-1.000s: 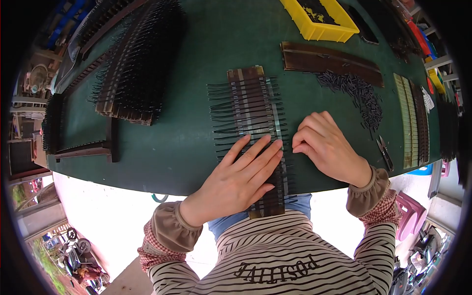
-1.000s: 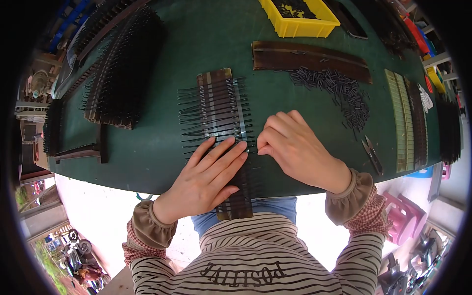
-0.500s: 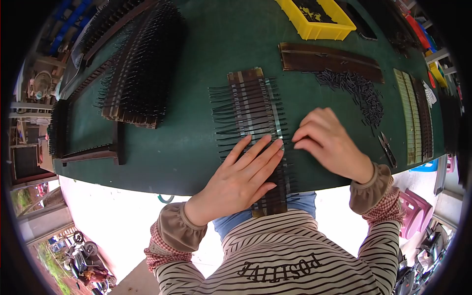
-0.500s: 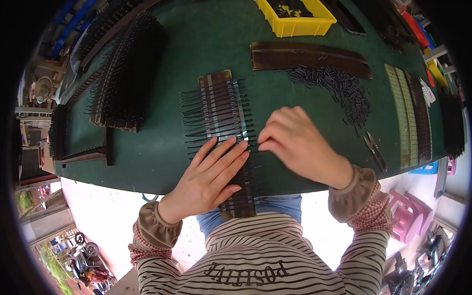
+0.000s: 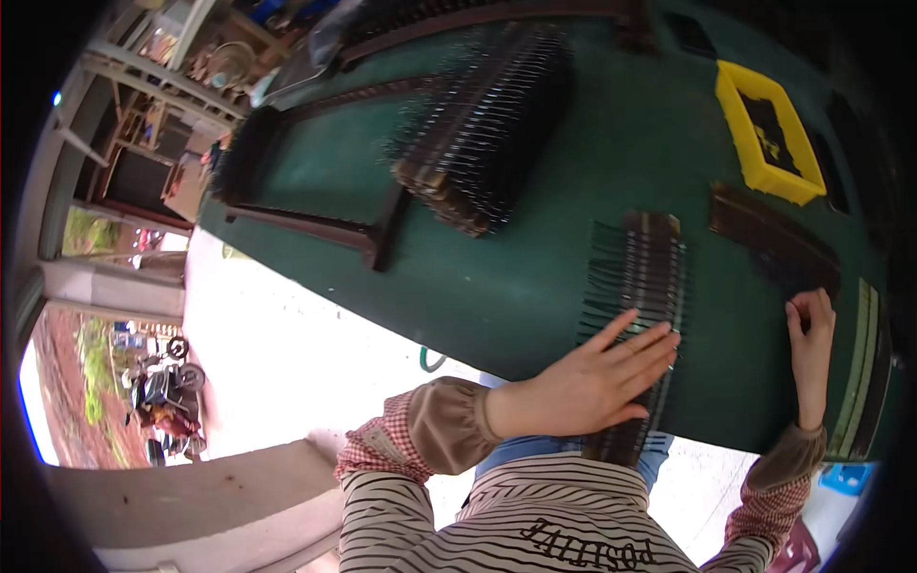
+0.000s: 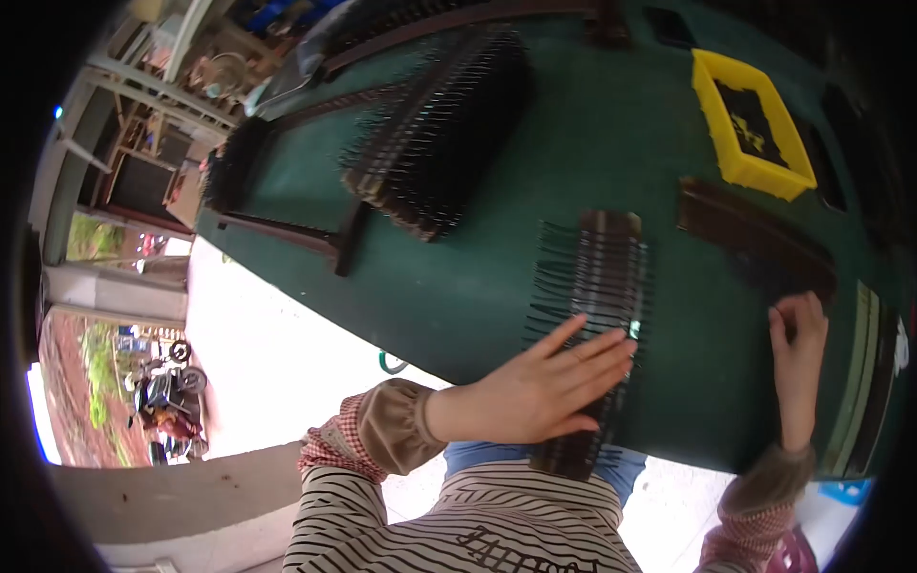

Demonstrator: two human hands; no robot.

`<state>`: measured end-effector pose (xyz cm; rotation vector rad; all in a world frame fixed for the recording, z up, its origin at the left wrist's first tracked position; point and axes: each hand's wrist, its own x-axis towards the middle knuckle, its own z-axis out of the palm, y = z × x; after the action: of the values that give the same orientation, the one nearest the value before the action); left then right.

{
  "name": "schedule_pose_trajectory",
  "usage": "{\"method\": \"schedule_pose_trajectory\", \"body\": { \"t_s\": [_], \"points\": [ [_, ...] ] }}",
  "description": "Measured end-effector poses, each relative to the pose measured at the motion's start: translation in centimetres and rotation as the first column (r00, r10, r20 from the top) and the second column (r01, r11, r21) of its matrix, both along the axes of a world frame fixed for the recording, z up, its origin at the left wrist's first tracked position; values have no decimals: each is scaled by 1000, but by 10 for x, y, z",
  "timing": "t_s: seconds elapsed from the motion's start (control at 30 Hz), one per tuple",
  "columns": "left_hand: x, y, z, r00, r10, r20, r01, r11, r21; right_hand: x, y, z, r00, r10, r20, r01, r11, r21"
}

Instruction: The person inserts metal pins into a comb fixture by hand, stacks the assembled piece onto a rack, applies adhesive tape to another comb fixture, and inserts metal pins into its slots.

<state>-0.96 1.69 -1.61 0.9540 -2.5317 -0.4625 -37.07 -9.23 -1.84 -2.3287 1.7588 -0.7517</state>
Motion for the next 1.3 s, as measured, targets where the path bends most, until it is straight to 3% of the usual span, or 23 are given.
{"method": "schedule_pose_trajectory", "body": {
  "t_s": [0.07,0.17,0.27,0.4,0.57,0.7,1.3],
  "points": [
    [-2,4,-3,1000,-9,-28,8,1000,-7,16,7,13,991,14,-131,-24,997,-78],
    [0,2,-4,1000,-3,-26,3,1000,-19,36,17,15,996,62,-60,-69,990,-124],
    [1,2,-5,1000,1,-27,-1,1000,-4,69,33,15,947,319,42,-317,947,-45],
    [2,-1,11,1000,-7,-22,8,999,44,80,38,22,924,290,248,-329,935,132],
    [1,-1,15,1000,-12,23,10,998,65,77,35,21,910,397,117,-408,909,86],
    [0,-2,16,1000,0,30,-2,998,66,95,46,20,836,532,136,-545,834,88],
    [-2,-2,17,999,5,40,-8,997,81,111,50,13,828,544,136,-553,833,34]
  ]
}}
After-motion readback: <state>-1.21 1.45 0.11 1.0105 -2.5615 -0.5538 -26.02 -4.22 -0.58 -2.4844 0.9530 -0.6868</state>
